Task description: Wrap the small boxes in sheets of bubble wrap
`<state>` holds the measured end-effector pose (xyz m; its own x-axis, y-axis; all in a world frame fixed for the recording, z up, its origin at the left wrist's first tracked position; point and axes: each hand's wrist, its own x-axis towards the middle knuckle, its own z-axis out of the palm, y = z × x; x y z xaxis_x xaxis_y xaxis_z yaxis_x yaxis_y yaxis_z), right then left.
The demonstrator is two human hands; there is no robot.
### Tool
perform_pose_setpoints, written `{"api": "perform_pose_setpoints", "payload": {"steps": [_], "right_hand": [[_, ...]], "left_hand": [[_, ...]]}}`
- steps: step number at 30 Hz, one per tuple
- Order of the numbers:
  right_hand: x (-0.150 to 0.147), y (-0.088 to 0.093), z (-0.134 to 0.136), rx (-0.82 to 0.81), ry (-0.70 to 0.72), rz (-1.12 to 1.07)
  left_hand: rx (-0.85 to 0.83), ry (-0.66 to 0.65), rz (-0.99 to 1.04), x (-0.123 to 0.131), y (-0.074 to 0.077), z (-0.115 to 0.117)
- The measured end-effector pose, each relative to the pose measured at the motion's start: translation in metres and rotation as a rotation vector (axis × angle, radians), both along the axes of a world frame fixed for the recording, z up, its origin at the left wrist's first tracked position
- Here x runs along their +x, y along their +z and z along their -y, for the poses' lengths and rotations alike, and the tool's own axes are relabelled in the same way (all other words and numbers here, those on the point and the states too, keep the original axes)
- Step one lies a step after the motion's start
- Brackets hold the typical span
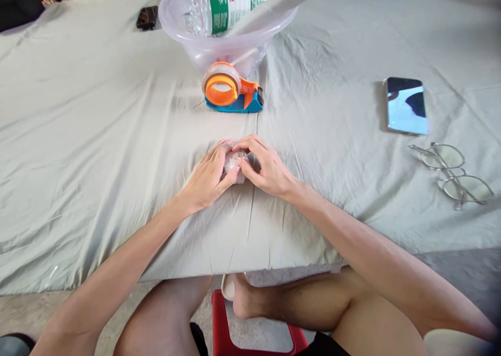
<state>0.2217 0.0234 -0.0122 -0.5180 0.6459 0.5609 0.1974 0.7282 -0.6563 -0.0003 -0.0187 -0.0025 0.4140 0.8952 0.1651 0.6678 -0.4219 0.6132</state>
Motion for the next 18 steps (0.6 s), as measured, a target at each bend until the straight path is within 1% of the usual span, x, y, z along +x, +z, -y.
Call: {"api": "perform_pose_setpoints", "payload": {"steps": [5,9,11,14,18], "right_hand": [[0.0002,-0.0028,-0.0016,-0.03,-0.021,0.006],[-0.0018,-0.0008,-0.0016,-0.057,0.002,-0.023],[-0.0022,0.0013,-0.0008,-0.044,-0.001,-0.044],[-0.0005,0.0031,-0.0002,0.065,-0.047,-0.094],[0.0035,0.0021,-0.0034,0.315,-0.048,-0.062]], "left_hand": [[-0.091,-0.025,-0.029,-0.0021,0.0037,0.0011],[-0.113,-0.038,0.007,-0.0009,0.0026,0.0016],[-0.109,-0.034,0.019,0.0,0.0011,0.0019],[-0.111,-0.021,0.029,0.0007,-0.0003,0.0027],[-0.111,-0.016,0.045,0.0002,-0.0018,0.0029]]}}
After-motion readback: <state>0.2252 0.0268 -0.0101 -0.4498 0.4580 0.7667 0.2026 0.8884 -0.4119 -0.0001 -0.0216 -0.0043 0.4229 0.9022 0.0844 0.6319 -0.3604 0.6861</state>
